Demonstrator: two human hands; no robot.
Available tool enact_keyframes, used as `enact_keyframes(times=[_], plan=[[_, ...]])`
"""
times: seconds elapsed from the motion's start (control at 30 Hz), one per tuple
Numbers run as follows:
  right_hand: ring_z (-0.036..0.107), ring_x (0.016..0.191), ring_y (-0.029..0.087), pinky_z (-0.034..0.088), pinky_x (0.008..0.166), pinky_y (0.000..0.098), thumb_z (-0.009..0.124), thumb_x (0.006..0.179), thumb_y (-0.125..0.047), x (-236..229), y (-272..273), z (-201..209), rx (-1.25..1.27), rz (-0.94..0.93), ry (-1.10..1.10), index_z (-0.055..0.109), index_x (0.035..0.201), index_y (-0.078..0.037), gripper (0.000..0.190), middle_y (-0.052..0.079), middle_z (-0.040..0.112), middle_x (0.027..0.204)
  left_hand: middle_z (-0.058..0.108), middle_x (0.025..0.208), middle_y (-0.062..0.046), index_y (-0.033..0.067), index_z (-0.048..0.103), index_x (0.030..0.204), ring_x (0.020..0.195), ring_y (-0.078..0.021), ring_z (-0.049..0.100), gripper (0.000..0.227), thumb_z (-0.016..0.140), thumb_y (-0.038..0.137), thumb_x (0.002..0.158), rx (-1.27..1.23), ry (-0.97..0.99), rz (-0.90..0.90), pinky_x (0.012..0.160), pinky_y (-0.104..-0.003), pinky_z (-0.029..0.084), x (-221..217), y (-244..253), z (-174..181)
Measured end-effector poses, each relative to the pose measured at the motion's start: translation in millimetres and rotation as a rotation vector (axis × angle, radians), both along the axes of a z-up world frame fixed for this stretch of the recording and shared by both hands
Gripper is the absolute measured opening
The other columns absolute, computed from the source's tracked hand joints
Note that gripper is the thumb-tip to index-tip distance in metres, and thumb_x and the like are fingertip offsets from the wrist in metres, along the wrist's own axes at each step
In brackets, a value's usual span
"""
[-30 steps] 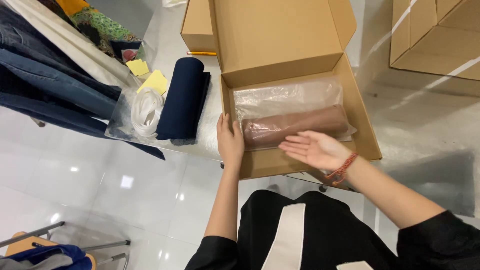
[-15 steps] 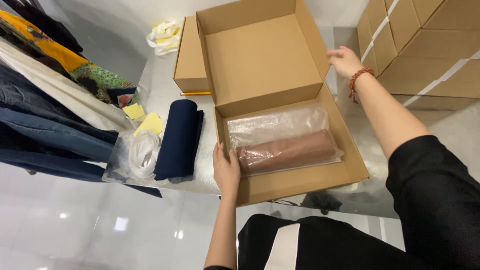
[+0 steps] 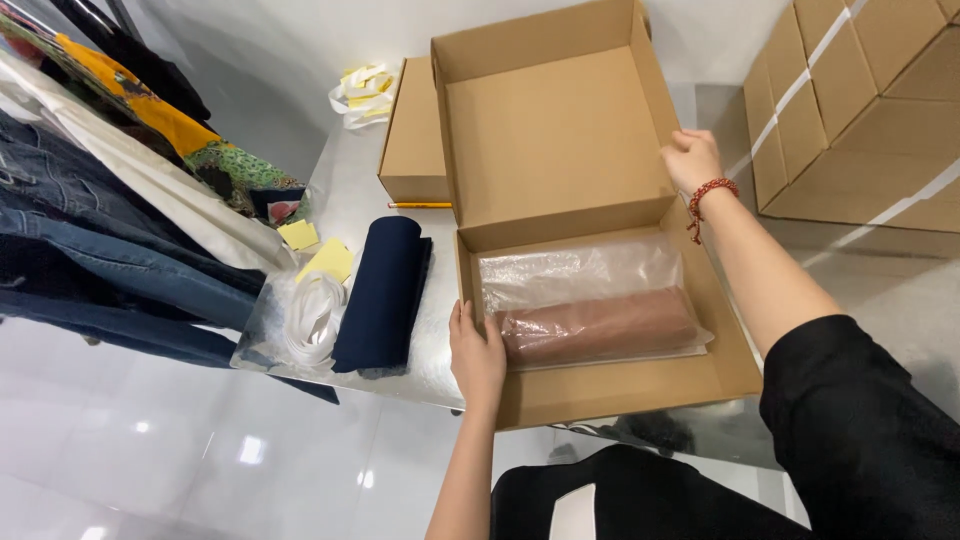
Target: The person places a plastic-wrapped item into a cardboard box, closes the flaps, and secures the box with a white ribbon. They tie the ribbon into a neat bow on top of the box.
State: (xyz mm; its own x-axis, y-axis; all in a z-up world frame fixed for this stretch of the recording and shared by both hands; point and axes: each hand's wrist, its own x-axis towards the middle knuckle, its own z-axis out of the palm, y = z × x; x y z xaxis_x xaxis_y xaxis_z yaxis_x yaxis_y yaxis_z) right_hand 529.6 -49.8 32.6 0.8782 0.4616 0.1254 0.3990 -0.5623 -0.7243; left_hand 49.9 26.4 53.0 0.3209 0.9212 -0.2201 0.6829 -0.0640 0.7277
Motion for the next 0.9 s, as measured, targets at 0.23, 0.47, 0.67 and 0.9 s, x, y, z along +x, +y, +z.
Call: enact_keyframes(times=[0.23, 0.47, 0.67, 0.9], plan=[[0.045, 0.147, 0.032, 0.034, 0.124, 0.043, 0.069, 0.101, -0.033, -15.1, -25.9, -4.2, 0.107, 0.002, 0.081, 0.066, 0.146, -0.011, 0.05, 0.009, 0.054, 0.156, 0.042, 0.168, -0.005, 0.0136, 0.051, 0.157, 0.153, -0.0288, 0.045, 0.053, 0.052, 0.033, 0.107, 0.001, -0.019, -0.005, 0.117, -0.052, 0.049, -0.8, 0.8, 7.9], [0.038, 0.151, 0.036, 0.033, 0.124, 0.0462, 0.065, 0.107, -0.021, -83.4, -74.0, 39.1, 0.31, 0.027, 0.178, 0.062, 0.147, -0.007, 0.042, 0.016, 0.049, 0.155, 0.043, 0.167, -0.003, 0.0142, 0.053, 0.155, 0.151, -0.0273, 0.047, 0.052, 0.053, 0.036, 0.108, 0.005, -0.021, 0.006, 0.116, -0.051, 0.049, -1.2, 0.2, 8.8], [0.038, 0.152, 0.038, 0.035, 0.124, 0.0506, 0.062, 0.109, -0.02, -93.5, -109.1, 29.4, 0.345, 0.038, 0.254, 0.064, 0.145, -0.008, 0.038, 0.018, 0.048, 0.157, 0.046, 0.165, -0.006, 0.0142, 0.051, 0.155, 0.15, -0.0299, 0.048, 0.049, 0.05, 0.036, 0.111, 0.021, -0.106, 0.023, 0.117, -0.053, 0.047, -4.0, -6.4, 20.6], [0.046, 0.15, 0.034, 0.041, 0.115, 0.058, 0.064, 0.109, -0.03, -122.7, -131.2, 29.6, 0.326, 0.019, 0.468, 0.066, 0.144, -0.016, 0.038, 0.009, 0.053, 0.16, 0.052, 0.162, -0.013, 0.0182, 0.028, 0.158, 0.148, -0.0359, 0.05, 0.048, 0.036, 0.039, 0.116, 0.016, -0.366, 0.075, 0.12, -0.054, 0.041, -8.7, -10.5, 24.5]])
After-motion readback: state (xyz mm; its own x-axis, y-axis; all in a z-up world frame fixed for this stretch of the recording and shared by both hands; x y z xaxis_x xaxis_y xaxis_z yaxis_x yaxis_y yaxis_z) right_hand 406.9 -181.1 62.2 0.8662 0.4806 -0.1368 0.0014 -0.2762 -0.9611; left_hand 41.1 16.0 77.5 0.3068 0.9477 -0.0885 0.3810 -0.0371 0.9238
